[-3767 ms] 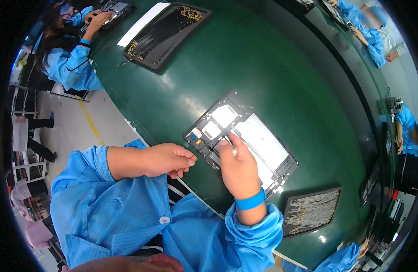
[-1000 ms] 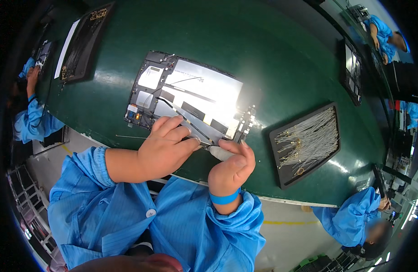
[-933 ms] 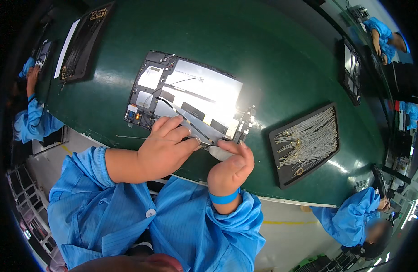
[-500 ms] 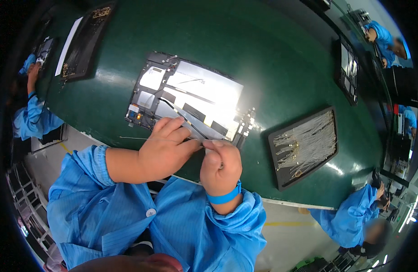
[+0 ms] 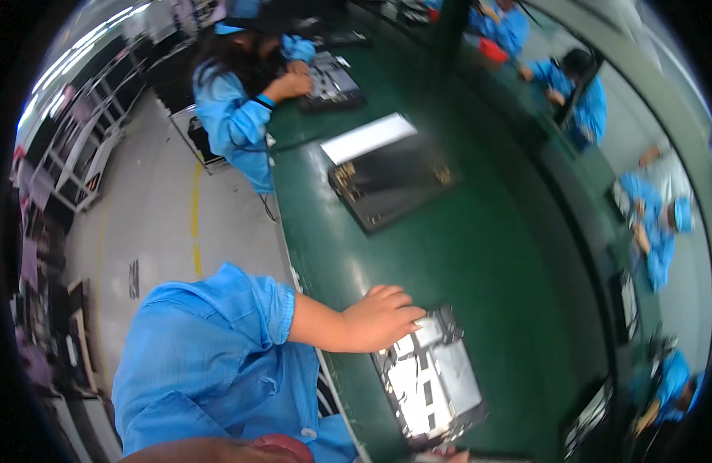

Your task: Assembling or r e pairing electronic screens at a factory workbench, s p e cifically r o uting internal cables.

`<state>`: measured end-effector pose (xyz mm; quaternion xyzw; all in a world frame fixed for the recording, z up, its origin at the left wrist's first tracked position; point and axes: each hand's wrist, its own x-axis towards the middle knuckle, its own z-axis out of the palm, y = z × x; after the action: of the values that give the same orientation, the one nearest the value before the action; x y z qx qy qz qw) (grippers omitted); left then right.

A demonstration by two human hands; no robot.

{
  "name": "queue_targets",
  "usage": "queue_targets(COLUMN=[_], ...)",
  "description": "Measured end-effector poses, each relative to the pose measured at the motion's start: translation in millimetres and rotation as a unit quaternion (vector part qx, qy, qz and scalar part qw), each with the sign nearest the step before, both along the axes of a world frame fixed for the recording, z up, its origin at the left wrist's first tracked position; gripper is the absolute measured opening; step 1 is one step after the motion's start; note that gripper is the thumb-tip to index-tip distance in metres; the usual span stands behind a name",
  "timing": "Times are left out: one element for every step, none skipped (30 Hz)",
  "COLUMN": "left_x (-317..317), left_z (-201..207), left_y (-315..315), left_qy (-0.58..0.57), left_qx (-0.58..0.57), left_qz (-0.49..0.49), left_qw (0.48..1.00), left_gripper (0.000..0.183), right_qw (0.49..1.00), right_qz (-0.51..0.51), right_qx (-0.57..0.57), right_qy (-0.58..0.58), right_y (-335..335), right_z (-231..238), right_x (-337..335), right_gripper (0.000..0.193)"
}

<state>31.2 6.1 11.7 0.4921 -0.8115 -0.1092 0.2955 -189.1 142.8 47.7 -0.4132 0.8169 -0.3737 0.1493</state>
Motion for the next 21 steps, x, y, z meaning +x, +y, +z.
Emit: queue_targets(left_x=[8, 15, 20, 27, 32, 33, 30, 29, 28, 29, 31, 32, 35, 37, 39, 41, 43, 46, 50, 55, 65], left_z=[-6, -7, -4, 1, 4, 1, -6, -12, -13, -15, -15, -18, -19, -19, -14, -6, -2, -4, -8, -11, -13], left_y=[-3, -2, -2, -1, 1, 5, 9, 12, 9, 4, -4, -11, -20, -28, -31, -33, -35, -36, -35, -32, -26], left_qy=[0.036, 0.078, 0.085, 0.017, -0.051, -0.047, -0.026, -0.004, 0.000, 0.002, 0.004, 0.007, 0.017, 0.026, 0.028, 0.126, 0.222, 0.222, 0.234, 0.245, 0.252], left_qx=[0.063, 0.127, 0.115, 0.168, 0.218, 0.206, 0.178, 0.149, 0.133, 0.155, 0.177, 0.167, 0.195, 0.224, 0.222, 0.261, 0.298, 0.298, 0.239, 0.179, 0.172], left_qz=[0.041, 0.079, 0.089, 0.022, -0.046, -0.038, -0.035, -0.032, -0.029, -0.041, -0.053, -0.049, -0.071, -0.093, -0.093, -0.051, -0.007, -0.007, 0.001, 0.010, 0.019], left_qw=[0.997, 0.986, 0.986, 0.985, 0.973, 0.977, 0.983, 0.988, 0.991, 0.987, 0.983, 0.985, 0.978, 0.970, 0.970, 0.956, 0.928, 0.928, 0.942, 0.953, 0.952], left_gripper=[0.019, 0.023, 0.023, 0.026, 0.028, 0.028, 0.029, 0.030, 0.030, 0.030, 0.030, 0.030, 0.030, 0.030, 0.030, 0.034, 0.038, 0.038, 0.039, 0.040, 0.040], right_qw=[0.984, 0.986, 0.977, 0.965, 0.950, 0.925, 0.927, 0.909, 0.912, 0.913, 0.913, 0.912, 0.911, 0.909, 0.907, 0.904, 0.901, 0.898, 0.894, 0.891, 0.889], right_qz=[-0.089, -0.070, -0.051, -0.034, -0.019, -0.022, -0.011, -0.056, -0.047, -0.032, -0.018, -0.007, 0.003, 0.013, 0.017, 0.021, 0.026, 0.030, 0.035, 0.041, 0.057], right_qx=[0.031, 0.021, 0.056, 0.091, 0.126, 0.032, 0.023, 0.141, 0.127, 0.119, 0.111, 0.106, 0.102, 0.099, 0.100, 0.103, 0.106, 0.110, 0.114, 0.119, 0.124], right_qy=[-0.154, -0.152, -0.197, -0.242, -0.284, -0.379, -0.375, -0.389, -0.386, -0.389, -0.392, -0.396, -0.399, -0.404, -0.408, -0.413, -0.419, -0.425, -0.431, -0.437, -0.437], right_y=[-2, -6, -3, 1, 5, 6, 3, 0, -9, -20, -31, -38, -46, -53, -55, -57, -60, -61, -62, -64, -70], right_z=[17, 16, 5, -8, -22, -37, -36, -34, -31, -29, -26, -25, -23, -21, -22, -22, -22, -24, -25, -25, -22], right_x=[15, 17, 10, 0, -9, -18, -23, -26, -28, -29, -29, -29, -29, -29, -29, -29, -29, -27, -25, -23, -17], right_gripper=[0.035, 0.035, 0.034, 0.033, 0.032, 0.032, 0.032, 0.033, 0.033, 0.033, 0.033, 0.034, 0.034, 0.034, 0.035, 0.035, 0.036, 0.037, 0.037, 0.038, 0.039])
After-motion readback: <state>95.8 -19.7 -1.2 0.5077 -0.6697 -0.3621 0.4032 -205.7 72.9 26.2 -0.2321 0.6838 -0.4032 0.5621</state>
